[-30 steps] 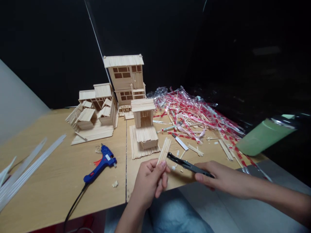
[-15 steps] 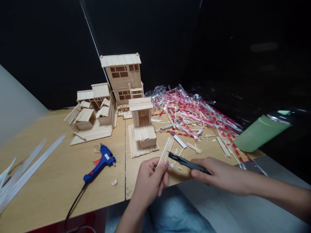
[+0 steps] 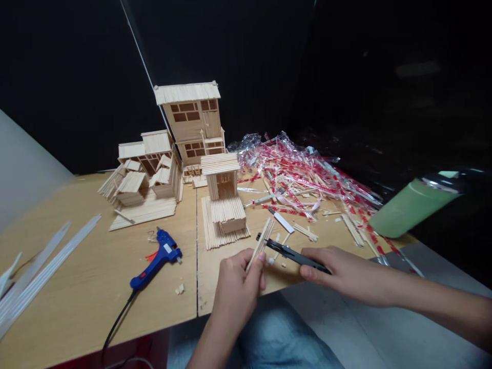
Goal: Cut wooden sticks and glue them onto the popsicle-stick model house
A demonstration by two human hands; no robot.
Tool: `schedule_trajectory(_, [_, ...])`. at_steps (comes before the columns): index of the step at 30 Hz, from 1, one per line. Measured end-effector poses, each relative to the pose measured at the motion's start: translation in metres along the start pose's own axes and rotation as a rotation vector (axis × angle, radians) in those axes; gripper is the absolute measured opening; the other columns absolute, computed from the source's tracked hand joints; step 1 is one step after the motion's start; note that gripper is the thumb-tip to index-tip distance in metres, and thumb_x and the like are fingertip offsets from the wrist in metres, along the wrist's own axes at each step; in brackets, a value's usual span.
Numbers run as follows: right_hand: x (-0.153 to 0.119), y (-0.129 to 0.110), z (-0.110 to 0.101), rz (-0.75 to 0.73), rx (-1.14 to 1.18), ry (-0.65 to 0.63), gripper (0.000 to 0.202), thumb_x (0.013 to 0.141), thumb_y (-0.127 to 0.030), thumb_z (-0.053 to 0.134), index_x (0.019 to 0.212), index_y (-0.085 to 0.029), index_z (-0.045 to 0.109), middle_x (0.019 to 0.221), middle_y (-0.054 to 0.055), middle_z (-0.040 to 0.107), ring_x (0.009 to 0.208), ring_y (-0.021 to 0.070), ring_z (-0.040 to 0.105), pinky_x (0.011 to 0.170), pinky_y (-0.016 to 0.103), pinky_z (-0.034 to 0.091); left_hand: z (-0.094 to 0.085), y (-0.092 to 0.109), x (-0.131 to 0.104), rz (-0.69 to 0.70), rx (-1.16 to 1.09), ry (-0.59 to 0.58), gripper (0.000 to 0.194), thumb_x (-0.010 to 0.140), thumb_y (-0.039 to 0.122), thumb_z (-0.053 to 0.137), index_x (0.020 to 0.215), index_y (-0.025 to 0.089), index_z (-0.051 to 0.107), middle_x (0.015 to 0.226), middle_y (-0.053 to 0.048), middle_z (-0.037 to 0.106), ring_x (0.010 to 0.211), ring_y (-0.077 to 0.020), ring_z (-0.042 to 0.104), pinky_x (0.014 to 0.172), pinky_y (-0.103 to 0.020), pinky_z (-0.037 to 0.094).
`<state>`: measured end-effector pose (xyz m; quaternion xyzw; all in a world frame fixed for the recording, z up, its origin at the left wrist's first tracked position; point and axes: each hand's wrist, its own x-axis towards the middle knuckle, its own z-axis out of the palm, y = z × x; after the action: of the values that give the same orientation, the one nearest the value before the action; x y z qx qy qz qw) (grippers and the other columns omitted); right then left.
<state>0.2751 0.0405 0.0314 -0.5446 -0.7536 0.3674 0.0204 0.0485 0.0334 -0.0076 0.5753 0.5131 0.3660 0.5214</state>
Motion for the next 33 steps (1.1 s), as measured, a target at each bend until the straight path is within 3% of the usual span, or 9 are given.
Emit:
schedule_trajectory(3, [0.0012,0.0010,0.0006,0.025,-0.028,0.039,0.068,0.087,-0.079,0.033,0.084,-0.016,0.059,0.082,0.010,0.067,0.074,0.0233,0.059,0.068,0.032,0.041,0.0017,-0.0012,-0.0004,0.075,0.146,0.069,0.044,0.093,0.048,0.050,0.062,0.017,0.056,0.046,0.001,0.054,0.038,-0.0073,0.045,0.042,-0.017,0.031])
schedule_trajectory(8, [0.0001,0.0027,0.0026,0.017,0.001,-0.011,0.071,0.087,-0.081,0.028,0.084,-0.016,0.059,0.078,0.009,0.066,0.072,0.0234,0.059,0.066,0.033,0.041,0.0051,-0.0020,0.0012,-0.072,-0.117,-0.035,0.042,0.089,0.054,0.052,0.074,0.016,0.060,0.044,0.004,0.052,0.028,-0.0063,0.036,0.032,-0.017,0.022])
schedule_trajectory(14, [-0.0040,-0.0006,0.0001,0.008,0.010,0.004,0.071,0.087,-0.080,0.030,0.090,-0.016,0.062,0.084,0.011,0.067,0.076,0.0247,0.060,0.068,0.033,0.042,0.0038,0.0013,0.0027,-0.119,-0.307,-0.154,0.043,0.086,0.055,0.055,0.078,0.014,0.061,0.044,0.003,0.054,0.026,-0.0042,0.032,0.031,-0.017,0.017])
schedule_trajectory(16, [-0.0049,-0.0030,-0.0012,0.022,0.018,-0.014,0.072,0.086,-0.081,0.028,0.087,-0.017,0.060,0.080,0.010,0.067,0.072,0.0236,0.060,0.064,0.032,0.042,0.0041,0.0011,0.0022,-0.099,-0.246,-0.110,0.043,0.087,0.056,0.054,0.076,0.015,0.061,0.044,0.003,0.053,0.027,-0.0051,0.032,0.032,-0.018,0.019])
schedule_trajectory(19, [-0.0056,-0.0047,-0.0022,0.046,0.036,-0.070,0.072,0.086,-0.082,0.027,0.081,-0.017,0.058,0.073,0.009,0.065,0.066,0.0216,0.058,0.059,0.030,0.042,0.0057,-0.0006,0.0006,0.046,0.017,0.061,0.043,0.089,0.051,0.055,0.063,0.017,0.058,0.046,0.001,0.054,0.037,-0.0078,0.043,0.039,-0.018,0.028])
schedule_trajectory(21, [-0.0062,-0.0042,-0.0023,0.054,0.041,-0.083,0.072,0.085,-0.082,0.028,0.083,-0.017,0.058,0.074,0.009,0.065,0.067,0.0219,0.058,0.059,0.030,0.042,0.0068,-0.0019,-0.0006,0.102,0.125,0.097,0.045,0.091,0.048,0.054,0.059,0.017,0.055,0.047,0.000,0.055,0.041,-0.0083,0.046,0.042,-0.018,0.030])
schedule_trajectory(26, [-0.0079,-0.0019,-0.0026,0.040,0.011,-0.038,0.076,0.085,-0.083,0.027,0.091,-0.016,0.062,0.082,0.011,0.066,0.074,0.0242,0.059,0.068,0.034,0.044,0.0078,-0.0012,-0.0013,-0.083,-0.131,-0.066,0.041,0.090,0.054,0.051,0.075,0.017,0.060,0.045,0.003,0.053,0.028,-0.0062,0.035,0.032,-0.018,0.022])
schedule_trajectory(33, [-0.0070,-0.0003,-0.0005,0.019,0.029,-0.031,0.076,0.085,-0.082,0.029,0.090,-0.015,0.065,0.076,0.009,0.066,0.068,0.0216,0.058,0.062,0.030,0.044,0.0086,0.0015,0.0003,-0.108,-0.277,-0.119,0.044,0.085,0.057,0.057,0.076,0.014,0.061,0.043,0.004,0.053,0.025,-0.0040,0.033,0.030,-0.015,0.018])
